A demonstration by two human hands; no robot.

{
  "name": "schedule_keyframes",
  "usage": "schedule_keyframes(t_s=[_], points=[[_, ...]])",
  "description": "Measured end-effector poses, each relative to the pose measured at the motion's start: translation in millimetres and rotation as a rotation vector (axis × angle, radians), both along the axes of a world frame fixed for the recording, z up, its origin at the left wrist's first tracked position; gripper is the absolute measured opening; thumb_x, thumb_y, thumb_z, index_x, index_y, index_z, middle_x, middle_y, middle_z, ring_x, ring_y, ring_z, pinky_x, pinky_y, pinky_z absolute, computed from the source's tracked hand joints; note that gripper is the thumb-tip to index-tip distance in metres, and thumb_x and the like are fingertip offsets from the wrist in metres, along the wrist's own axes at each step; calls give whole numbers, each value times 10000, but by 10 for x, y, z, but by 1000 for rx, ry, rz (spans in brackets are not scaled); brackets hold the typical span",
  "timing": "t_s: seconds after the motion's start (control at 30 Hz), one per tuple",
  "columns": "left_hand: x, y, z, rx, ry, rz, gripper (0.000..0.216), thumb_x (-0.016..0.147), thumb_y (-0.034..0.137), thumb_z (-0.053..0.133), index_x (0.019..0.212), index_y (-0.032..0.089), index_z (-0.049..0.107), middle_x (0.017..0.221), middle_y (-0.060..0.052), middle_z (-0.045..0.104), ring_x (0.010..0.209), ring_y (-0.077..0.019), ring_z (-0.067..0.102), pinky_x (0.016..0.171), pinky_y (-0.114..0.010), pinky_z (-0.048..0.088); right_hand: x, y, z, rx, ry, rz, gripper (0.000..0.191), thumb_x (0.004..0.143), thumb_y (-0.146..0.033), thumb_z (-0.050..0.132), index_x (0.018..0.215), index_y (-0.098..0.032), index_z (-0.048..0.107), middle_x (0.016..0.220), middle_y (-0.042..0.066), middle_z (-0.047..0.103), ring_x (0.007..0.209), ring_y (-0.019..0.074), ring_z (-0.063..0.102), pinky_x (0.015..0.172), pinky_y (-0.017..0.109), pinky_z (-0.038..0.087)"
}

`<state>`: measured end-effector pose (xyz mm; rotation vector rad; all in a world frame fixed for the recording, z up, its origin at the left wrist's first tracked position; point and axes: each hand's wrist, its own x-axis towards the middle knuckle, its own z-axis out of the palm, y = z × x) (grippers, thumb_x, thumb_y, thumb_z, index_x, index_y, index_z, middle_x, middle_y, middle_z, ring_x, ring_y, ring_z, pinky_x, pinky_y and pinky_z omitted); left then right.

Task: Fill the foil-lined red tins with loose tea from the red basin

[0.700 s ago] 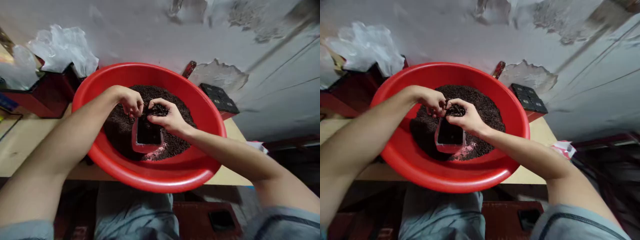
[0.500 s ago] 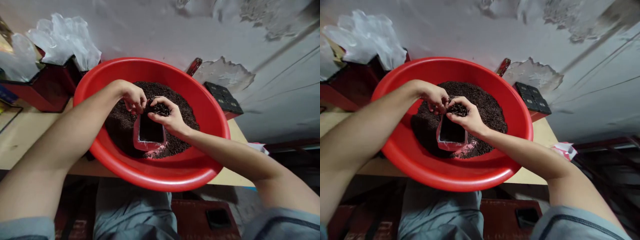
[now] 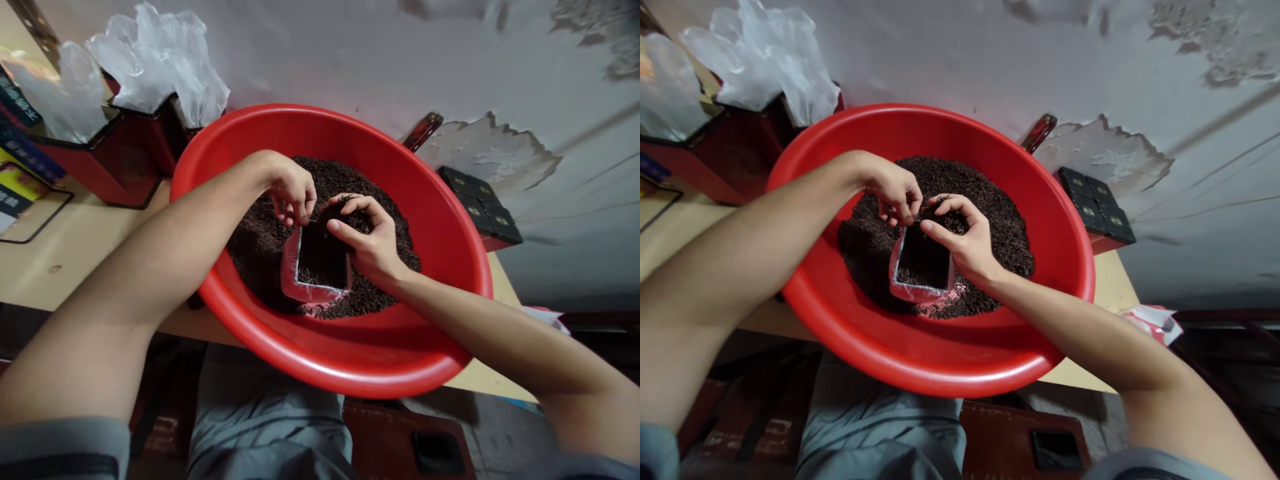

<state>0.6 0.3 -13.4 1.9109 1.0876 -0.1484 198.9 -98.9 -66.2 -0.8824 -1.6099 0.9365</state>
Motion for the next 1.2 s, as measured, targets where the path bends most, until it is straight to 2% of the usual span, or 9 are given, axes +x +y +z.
schedule_keyframes(t_s=[0.37,0.57,0.63,0.73,0.83,0.93,1.07,1.13,1.2], points=[[14,-4,-4,73,14,11,85,652,256,836,691,202,785,765,-31,735,926,-265,753,813,-379,564,-64,-53,61,-92,63,123,400,767,-623,899,799,-268,718,1058,30,758,1106,241,709,1115,467,539],[-15,-1,9,102,46,-66,127,691,316,807,764,213,824,771,-34,747,895,-241,738,808,-354,545,-50,-74,335,-224,21,247,719,928,-902,456,879,-265,785,1021,69,800,1126,266,739,1070,475,572],[-32,-5,56,100,85,-56,151,713,332,794,806,224,844,781,-34,755,903,-243,734,821,-348,538,41,41,364,-182,-72,196,723,939,-893,455,937,-253,791,975,72,795,1022,241,750,970,427,602],[-23,-51,203,218,123,-80,172,750,351,787,847,232,864,763,-21,759,896,-231,730,850,-326,524,257,309,331,-58,-349,4,545,955,-719,638,1042,-205,797,827,51,758,754,182,696,766,347,579],[98,-256,393,455,105,-137,183,821,347,774,918,230,876,826,-16,799,912,-215,743,903,-307,517,445,543,283,-95,-702,-125,349,973,-478,697,1079,-166,814,691,22,712,621,163,630,680,317,520],[305,-697,451,676,152,-189,244,963,365,688,1049,224,867,1029,-60,845,1011,-253,775,985,-345,536,519,642,273,-127,-993,-160,282,994,-377,669,1078,-167,836,781,60,770,738,196,705,764,316,529],[398,-1328,189,804,274,-290,549,1038,544,633,1358,114,744,1473,-221,706,1342,-376,693,1129,-450,532,508,660,259,-165,-1198,-104,434,1048,-456,602,1337,-180,772,1125,124,829,1044,260,770,905,324,550],[304,-1467,31,822,331,-335,822,981,645,685,1540,49,595,1678,-269,474,1570,-397,476,1266,-462,430,493,667,250,-164,-1257,-67,525,1041,-509,613,1434,-178,719,1261,144,804,1163,288,755,951,335,552],[173,-1469,-56,828,405,-338,877,1003,635,660,1604,14,508,1721,-277,381,1632,-380,368,1332,-469,341,483,671,260,-163,-1285,-27,554,1038,-539,613,1445,-177,716,1303,157,790,1203,311,745,962,352,553]])
